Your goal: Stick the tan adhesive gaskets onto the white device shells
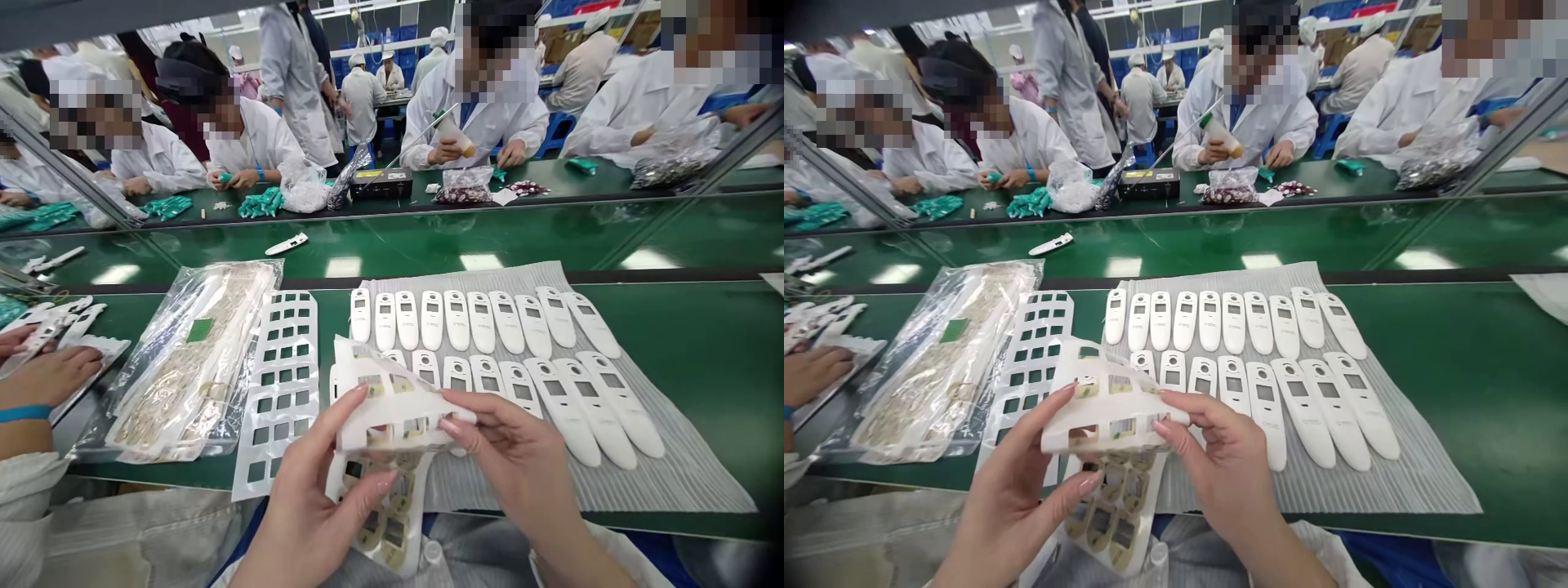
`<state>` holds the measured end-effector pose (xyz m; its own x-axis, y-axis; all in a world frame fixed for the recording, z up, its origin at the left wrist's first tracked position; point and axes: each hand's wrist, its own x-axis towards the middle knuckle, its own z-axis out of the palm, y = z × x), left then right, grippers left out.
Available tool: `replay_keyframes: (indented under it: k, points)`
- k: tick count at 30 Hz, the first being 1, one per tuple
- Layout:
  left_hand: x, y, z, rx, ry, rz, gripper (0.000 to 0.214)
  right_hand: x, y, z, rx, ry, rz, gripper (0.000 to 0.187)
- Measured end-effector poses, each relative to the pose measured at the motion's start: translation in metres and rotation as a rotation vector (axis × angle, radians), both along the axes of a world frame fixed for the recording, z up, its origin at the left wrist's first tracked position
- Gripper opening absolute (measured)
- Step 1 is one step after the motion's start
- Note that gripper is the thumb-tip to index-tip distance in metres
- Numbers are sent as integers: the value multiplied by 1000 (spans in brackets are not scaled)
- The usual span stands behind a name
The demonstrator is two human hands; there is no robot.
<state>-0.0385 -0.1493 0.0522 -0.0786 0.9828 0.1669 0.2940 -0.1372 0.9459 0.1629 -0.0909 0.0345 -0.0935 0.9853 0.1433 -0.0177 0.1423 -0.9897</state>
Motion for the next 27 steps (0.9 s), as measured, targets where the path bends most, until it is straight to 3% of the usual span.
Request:
replay_keyframes:
  k: [3,6,10,12,14,19,23,27]
  points:
    - [-8,3,-12,148,157,-64,63,1,3,3,-91,40,-8,15]
    - [-8,5,-18,173,185,-59,60,3,4,0,-66,56,20,25]
    - [-3,6,-14,129,86,33,55,9,3,-12,279,-48,-1,62]
    - [-1,7,-10,106,24,68,51,12,2,-18,470,-96,-27,66]
    - [1,8,-7,99,-28,79,50,12,1,-21,541,-139,-18,64]
    - [2,7,-5,117,-63,88,49,3,-2,-19,460,-69,38,54]
    - [5,7,-3,100,-77,132,44,-1,1,-14,480,4,54,48]
    - [15,6,3,29,-169,267,35,0,5,-13,514,-68,24,39]
